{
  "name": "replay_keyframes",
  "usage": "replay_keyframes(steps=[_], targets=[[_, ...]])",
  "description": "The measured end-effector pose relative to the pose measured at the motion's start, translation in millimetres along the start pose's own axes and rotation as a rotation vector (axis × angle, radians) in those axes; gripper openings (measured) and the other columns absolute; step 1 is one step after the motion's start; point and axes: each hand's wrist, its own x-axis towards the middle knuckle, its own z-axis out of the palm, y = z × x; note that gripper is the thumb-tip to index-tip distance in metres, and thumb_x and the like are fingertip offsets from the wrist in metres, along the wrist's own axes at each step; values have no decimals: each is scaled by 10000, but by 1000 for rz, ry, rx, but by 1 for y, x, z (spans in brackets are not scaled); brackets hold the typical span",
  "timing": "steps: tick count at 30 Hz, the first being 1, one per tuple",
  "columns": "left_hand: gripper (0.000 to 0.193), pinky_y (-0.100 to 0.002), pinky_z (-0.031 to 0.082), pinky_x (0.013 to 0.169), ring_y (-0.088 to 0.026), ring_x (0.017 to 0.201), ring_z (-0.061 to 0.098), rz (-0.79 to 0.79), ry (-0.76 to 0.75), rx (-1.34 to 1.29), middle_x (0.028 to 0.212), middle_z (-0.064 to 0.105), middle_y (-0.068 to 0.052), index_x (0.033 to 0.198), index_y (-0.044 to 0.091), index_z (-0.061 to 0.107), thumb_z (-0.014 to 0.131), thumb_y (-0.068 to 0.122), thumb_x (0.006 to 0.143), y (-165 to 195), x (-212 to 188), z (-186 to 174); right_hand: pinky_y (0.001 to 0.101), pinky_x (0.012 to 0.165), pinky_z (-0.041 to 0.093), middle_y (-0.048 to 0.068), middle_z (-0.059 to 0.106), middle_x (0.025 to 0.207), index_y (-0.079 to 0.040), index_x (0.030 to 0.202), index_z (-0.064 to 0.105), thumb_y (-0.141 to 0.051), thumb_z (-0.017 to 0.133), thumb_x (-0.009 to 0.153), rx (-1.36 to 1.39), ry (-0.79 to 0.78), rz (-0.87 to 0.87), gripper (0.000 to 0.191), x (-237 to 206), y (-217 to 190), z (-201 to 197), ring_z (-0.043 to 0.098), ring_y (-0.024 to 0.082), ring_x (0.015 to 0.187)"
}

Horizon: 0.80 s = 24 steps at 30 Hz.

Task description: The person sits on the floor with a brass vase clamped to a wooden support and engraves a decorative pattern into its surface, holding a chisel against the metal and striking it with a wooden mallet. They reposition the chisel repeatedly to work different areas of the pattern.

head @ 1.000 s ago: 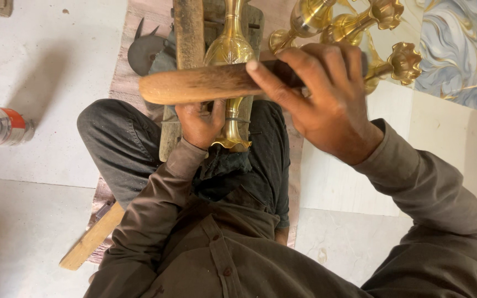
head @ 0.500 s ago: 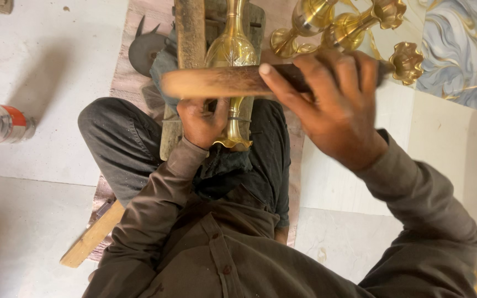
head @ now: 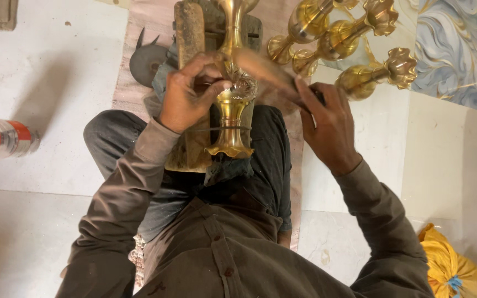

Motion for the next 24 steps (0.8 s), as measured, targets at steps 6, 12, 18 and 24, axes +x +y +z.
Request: replay_keyframes(steps=[6,12,18,24], targets=[[430,-314,688,869,-169,968,789,7,-73,74,1058,790,-120,1382,28,615,762,-18,981,6,7,-4,457,911,488,142,600,1207,-82,1456,635,44,673,937,-137,42,15,535,-3,-4,2,573,336,1075],[443,-322,687,881,-183,976,792,-27,-42,35,1050,797,-129,1392,41,621,779,-6,981,1,3,-1,451,891,474,132,610,1179,-98,1453,670,25,661,990,-263,25,-28,479,6,-6,-7,579,311,1046],[481,-328,689,847,-196,997,784,14,-20,131,1107,776,-157,1391,1,595,779,-24,947,0,3,1,433,852,462,134,596,1179,-105,1451,652,-6,668,1009,-188,64,-37,453,18,-9,-17,577,296,1024],[350,-300,700,841,-214,1021,792,43,-122,113,1136,775,-163,1309,3,650,755,-28,977,3,6,-4,428,942,499,105,598,1218,-155,1521,618,92,664,967,-159,91,-73,608,21,-17,-22,583,275,1098]])
